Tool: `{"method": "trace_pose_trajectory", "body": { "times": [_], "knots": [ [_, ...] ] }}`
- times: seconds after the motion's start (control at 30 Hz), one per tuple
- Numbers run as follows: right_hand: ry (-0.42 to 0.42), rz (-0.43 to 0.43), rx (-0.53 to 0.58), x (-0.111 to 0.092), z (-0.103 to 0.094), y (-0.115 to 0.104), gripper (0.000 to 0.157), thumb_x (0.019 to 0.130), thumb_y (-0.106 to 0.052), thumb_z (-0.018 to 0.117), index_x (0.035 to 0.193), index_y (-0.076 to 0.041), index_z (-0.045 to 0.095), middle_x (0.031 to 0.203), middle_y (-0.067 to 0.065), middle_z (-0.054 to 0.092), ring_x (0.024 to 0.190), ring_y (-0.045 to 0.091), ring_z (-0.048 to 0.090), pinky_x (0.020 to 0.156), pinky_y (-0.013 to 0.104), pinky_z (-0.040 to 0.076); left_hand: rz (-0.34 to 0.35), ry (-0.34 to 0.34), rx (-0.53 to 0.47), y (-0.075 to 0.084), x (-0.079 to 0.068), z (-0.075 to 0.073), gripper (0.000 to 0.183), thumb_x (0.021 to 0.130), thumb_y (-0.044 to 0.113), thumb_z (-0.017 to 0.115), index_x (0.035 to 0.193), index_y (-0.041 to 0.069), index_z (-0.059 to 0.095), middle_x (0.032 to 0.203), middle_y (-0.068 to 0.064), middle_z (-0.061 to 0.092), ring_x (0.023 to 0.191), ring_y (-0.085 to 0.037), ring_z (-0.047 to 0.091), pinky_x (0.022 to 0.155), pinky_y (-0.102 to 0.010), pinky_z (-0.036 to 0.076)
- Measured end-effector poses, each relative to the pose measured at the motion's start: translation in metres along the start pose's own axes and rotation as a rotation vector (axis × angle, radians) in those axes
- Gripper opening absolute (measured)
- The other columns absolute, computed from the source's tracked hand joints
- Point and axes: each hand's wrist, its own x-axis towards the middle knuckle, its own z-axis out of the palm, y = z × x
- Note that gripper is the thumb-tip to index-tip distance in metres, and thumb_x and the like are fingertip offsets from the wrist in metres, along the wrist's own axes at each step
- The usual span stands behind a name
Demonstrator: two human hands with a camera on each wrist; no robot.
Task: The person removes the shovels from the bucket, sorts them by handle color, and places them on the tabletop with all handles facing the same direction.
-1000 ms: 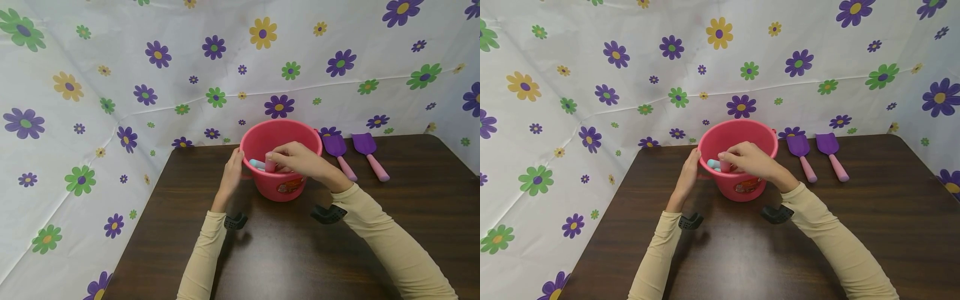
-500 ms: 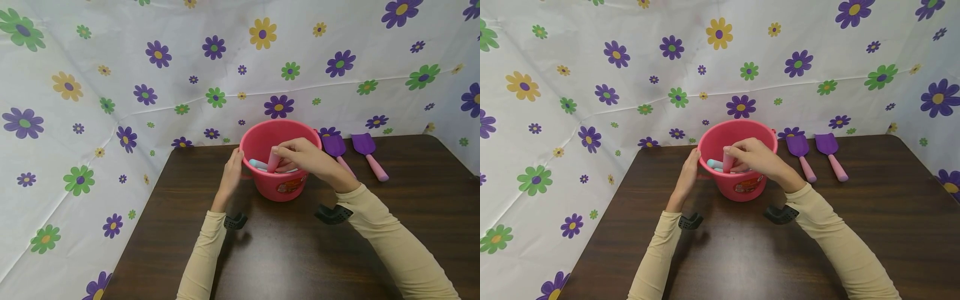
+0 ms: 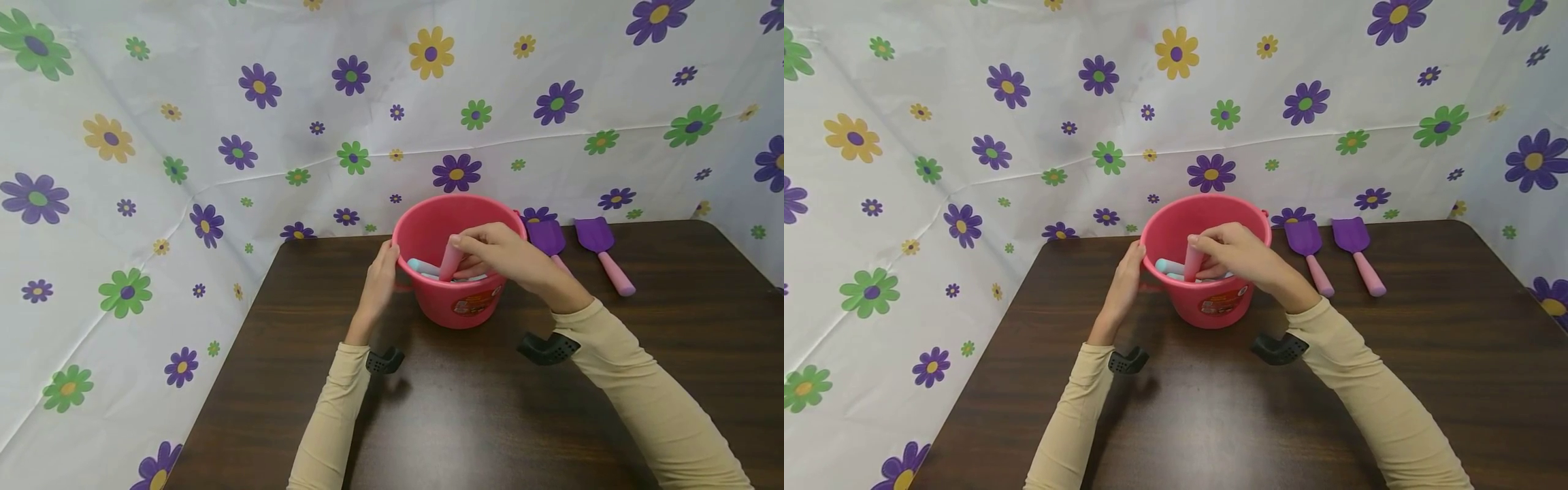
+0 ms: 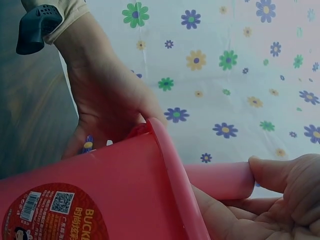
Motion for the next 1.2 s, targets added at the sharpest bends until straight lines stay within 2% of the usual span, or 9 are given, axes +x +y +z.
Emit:
{"method": "trace_pose_trajectory", "body": {
  "times": [0.27, 0.47, 0.53, 0.77, 0.87, 1.07, 1.2],
  "knots": [
    [-0.001, 0.005, 0.023, -0.003, -0.005, -0.002, 0.035, 0.109, -0.018, 0.051, 0.117, 0.014, 0.064, 0.109, 0.025, 0.072, 0.101, 0.036, 0.074, 0.087, 0.04, 0.062, -0.003, 0.008, 0.003, -0.001, 0.001, 0.0, 0.05, 0.109, 0.039, 0.038, 0.148, 0.008, 0.047, 0.139, -0.016, 0.058, 0.119, -0.035, 0.06, 0.078, -0.058, 0.062],
    [0.014, -0.001, -0.01, -0.007, -0.009, -0.006, 0.034, 0.109, -0.018, 0.052, 0.121, 0.012, 0.063, 0.111, 0.024, 0.072, 0.102, 0.036, 0.074, 0.088, 0.041, 0.061, -0.008, 0.01, -0.005, -0.001, 0.001, 0.0, 0.051, 0.109, 0.039, 0.038, 0.148, 0.007, 0.047, 0.14, -0.017, 0.058, 0.12, -0.036, 0.06, 0.081, -0.064, 0.059],
    [0.019, -0.003, -0.021, -0.009, -0.01, -0.008, 0.034, 0.109, -0.017, 0.052, 0.123, 0.012, 0.063, 0.112, 0.024, 0.071, 0.103, 0.036, 0.074, 0.087, 0.039, 0.062, -0.008, 0.01, -0.003, -0.001, 0.001, 0.0, 0.051, 0.108, 0.039, 0.038, 0.148, 0.007, 0.047, 0.141, -0.017, 0.058, 0.12, -0.036, 0.06, 0.08, -0.063, 0.06],
    [0.033, -0.015, -0.04, -0.013, -0.013, -0.01, 0.034, 0.109, -0.019, 0.052, 0.122, 0.011, 0.064, 0.111, 0.023, 0.073, 0.101, 0.035, 0.075, 0.087, 0.038, 0.062, -0.001, 0.02, -0.001, -0.001, 0.002, 0.001, 0.05, 0.109, 0.038, 0.038, 0.146, 0.007, 0.049, 0.138, -0.017, 0.059, 0.118, -0.035, 0.061, 0.07, -0.049, 0.065],
    [0.042, -0.017, -0.054, -0.015, -0.015, -0.01, 0.034, 0.109, -0.019, 0.051, 0.121, 0.011, 0.065, 0.11, 0.022, 0.073, 0.1, 0.034, 0.075, 0.087, 0.038, 0.062, -0.002, 0.019, -0.007, 0.0, 0.001, 0.001, 0.05, 0.109, 0.038, 0.038, 0.147, 0.007, 0.049, 0.139, -0.018, 0.058, 0.119, -0.034, 0.061, 0.07, -0.049, 0.065],
    [0.027, -0.014, -0.074, -0.019, -0.022, -0.013, 0.034, 0.11, -0.019, 0.05, 0.122, 0.009, 0.065, 0.111, 0.022, 0.072, 0.1, 0.032, 0.075, 0.088, 0.037, 0.061, -0.005, 0.009, -0.01, 0.0, 0.001, 0.002, 0.052, 0.109, 0.04, 0.037, 0.148, 0.006, 0.048, 0.141, -0.019, 0.057, 0.121, -0.035, 0.059, 0.076, -0.057, 0.063],
    [0.004, -0.009, -0.064, -0.024, -0.025, -0.016, 0.035, 0.11, -0.021, 0.05, 0.123, 0.008, 0.064, 0.113, 0.022, 0.072, 0.101, 0.034, 0.075, 0.091, 0.039, 0.06, -0.005, 0.012, -0.002, 0.001, 0.0, 0.001, 0.052, 0.109, 0.04, 0.037, 0.147, 0.006, 0.048, 0.141, -0.019, 0.057, 0.121, -0.035, 0.059, 0.075, -0.056, 0.063]
  ]
}}
